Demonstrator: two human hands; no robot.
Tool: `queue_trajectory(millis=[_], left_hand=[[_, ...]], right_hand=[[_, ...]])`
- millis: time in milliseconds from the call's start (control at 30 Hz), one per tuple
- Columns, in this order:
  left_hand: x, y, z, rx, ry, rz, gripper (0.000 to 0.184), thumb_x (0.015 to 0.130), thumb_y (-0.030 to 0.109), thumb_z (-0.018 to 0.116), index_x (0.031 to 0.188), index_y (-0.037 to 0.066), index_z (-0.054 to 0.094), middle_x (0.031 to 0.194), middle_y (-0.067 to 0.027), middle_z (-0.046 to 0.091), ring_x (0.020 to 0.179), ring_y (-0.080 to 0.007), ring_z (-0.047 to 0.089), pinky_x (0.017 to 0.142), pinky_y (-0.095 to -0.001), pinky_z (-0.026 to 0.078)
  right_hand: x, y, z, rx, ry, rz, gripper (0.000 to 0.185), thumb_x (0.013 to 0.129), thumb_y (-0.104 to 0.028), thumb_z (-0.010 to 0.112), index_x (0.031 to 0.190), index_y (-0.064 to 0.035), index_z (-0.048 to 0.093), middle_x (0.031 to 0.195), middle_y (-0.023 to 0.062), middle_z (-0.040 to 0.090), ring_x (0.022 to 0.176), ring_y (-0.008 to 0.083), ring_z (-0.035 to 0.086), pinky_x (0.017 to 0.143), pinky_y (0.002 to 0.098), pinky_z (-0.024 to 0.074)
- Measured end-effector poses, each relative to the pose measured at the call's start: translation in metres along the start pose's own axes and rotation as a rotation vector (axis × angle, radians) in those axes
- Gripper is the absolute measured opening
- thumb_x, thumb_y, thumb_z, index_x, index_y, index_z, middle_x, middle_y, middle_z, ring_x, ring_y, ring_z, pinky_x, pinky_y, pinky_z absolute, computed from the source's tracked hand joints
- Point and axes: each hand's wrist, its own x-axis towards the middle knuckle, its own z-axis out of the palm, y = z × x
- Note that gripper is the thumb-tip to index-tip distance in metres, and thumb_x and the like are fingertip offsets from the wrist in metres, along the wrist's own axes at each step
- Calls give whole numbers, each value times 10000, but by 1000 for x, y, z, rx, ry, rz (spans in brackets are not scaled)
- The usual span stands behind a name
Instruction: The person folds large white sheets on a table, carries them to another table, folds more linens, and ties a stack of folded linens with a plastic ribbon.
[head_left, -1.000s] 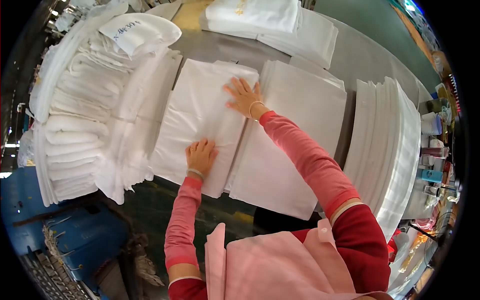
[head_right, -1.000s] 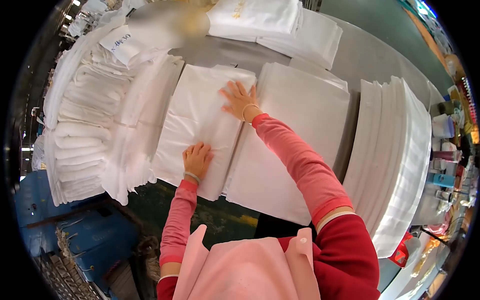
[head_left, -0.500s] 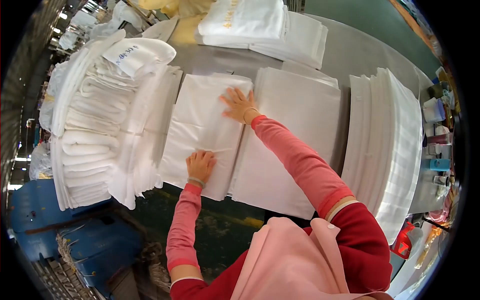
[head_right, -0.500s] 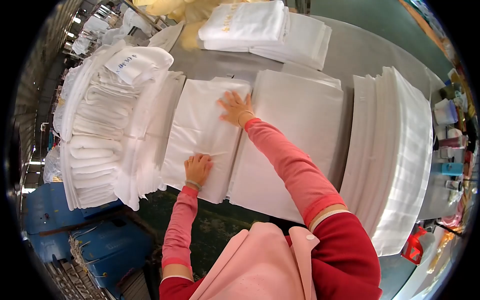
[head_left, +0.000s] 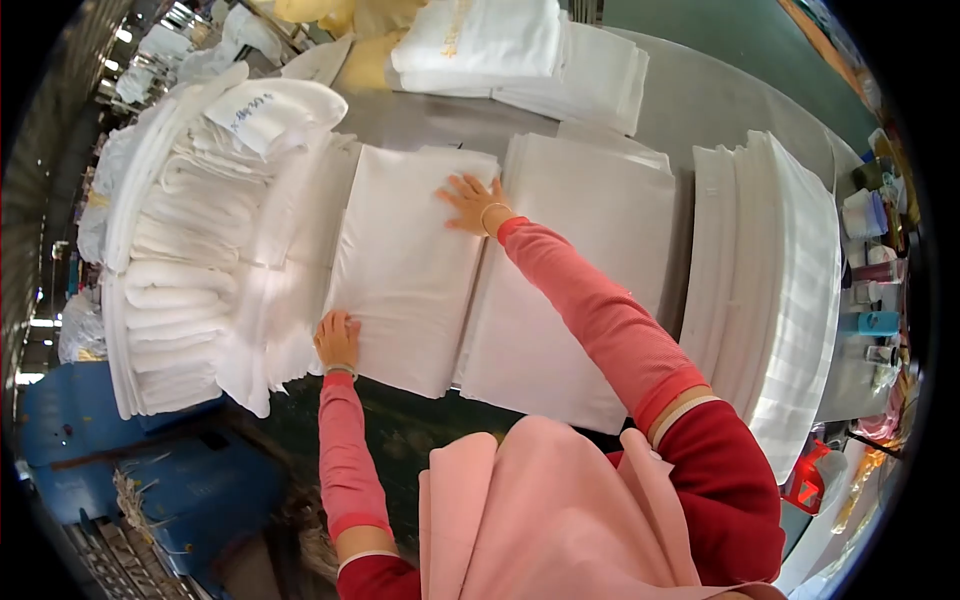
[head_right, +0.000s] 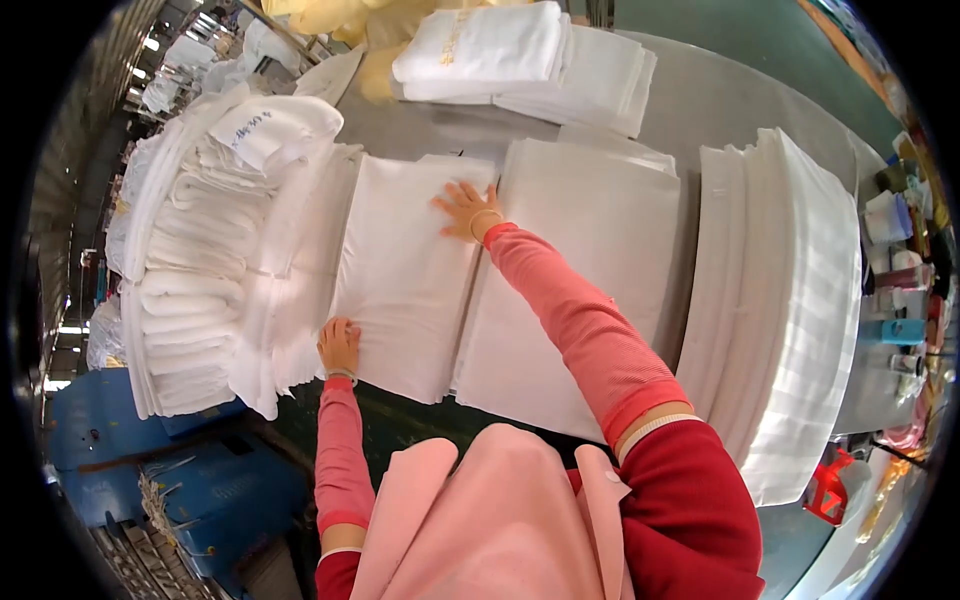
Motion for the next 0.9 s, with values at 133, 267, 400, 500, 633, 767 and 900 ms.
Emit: queue_trajectory(millis=[133, 267, 400, 500, 633, 767, 900], left_hand=[[-17, -30, 20, -121, 15, -202, 176, 800, 201, 509, 948, 114, 548, 1077, -102, 513, 1039, -291, 453, 891, -420, 352], [-75, -87, 56, -357, 99, -164, 253, 868, 124, 395, 973, -22, 574, 1184, -183, 474, 1084, -321, 423, 953, -381, 315], [-109, -39, 37, -416, 54, -331, 274, 901, 165, 392, 1005, -37, 544, 1071, -198, 513, 983, -326, 459, 855, -400, 362], [-122, -3, 46, -238, 218, -319, 277, 904, 174, 395, 1001, -39, 543, 1050, -195, 517, 982, -321, 461, 855, -401, 361], [-73, 58, 45, -247, 575, -57, 282, 907, 187, 399, 995, -41, 541, 1022, -192, 521, 981, -313, 463, 854, -402, 360], [-37, 271, -72, -508, 573, 303, 277, 914, 182, 387, 986, -37, 542, 1091, -179, 476, 1055, -300, 424, 896, -394, 343], [-58, 446, -143, -775, 513, 697, 307, 921, 194, 355, 969, -42, 544, 1149, -192, 425, 1052, -284, 426, 866, -375, 363]], right_hand=[[22, 75, -4, 248, -226, -163, 514, 821, -391, 475, 1286, -192, 383, 1343, 77, 349, 1228, 267, 330, 992, 406, 285], [-108, 123, -109, 316, -146, 19, 468, 810, -363, 494, 1220, -140, 462, 1168, 100, 522, 1090, 288, 471, 907, 390, 378], [-252, 179, -186, 160, 2, 189, 459, 809, -351, 507, 1208, -127, 470, 1113, 113, 553, 1039, 290, 500, 879, 395, 393], [-370, 209, -206, 167, 242, 223, 446, 818, -350, 519, 1196, -117, 477, 1084, 122, 564, 998, 298, 515, 858, 390, 395], [-531, 203, -196, 259, 426, 332, 429, 816, -332, 538, 1177, -104, 495, 1052, 129, 580, 976, 298, 538, 848, 372, 407], [-669, 198, -135, 334, 476, 576, 431, 824, -343, 526, 1193, -124, 481, 1051, 134, 579, 979, 299, 536, 832, 376, 413], [-805, 195, -45, 438, 683, 841, 439, 821, -346, 515, 1190, -111, 484, 1063, 149, 577, 966, 329, 538, 835, 394, 412]])
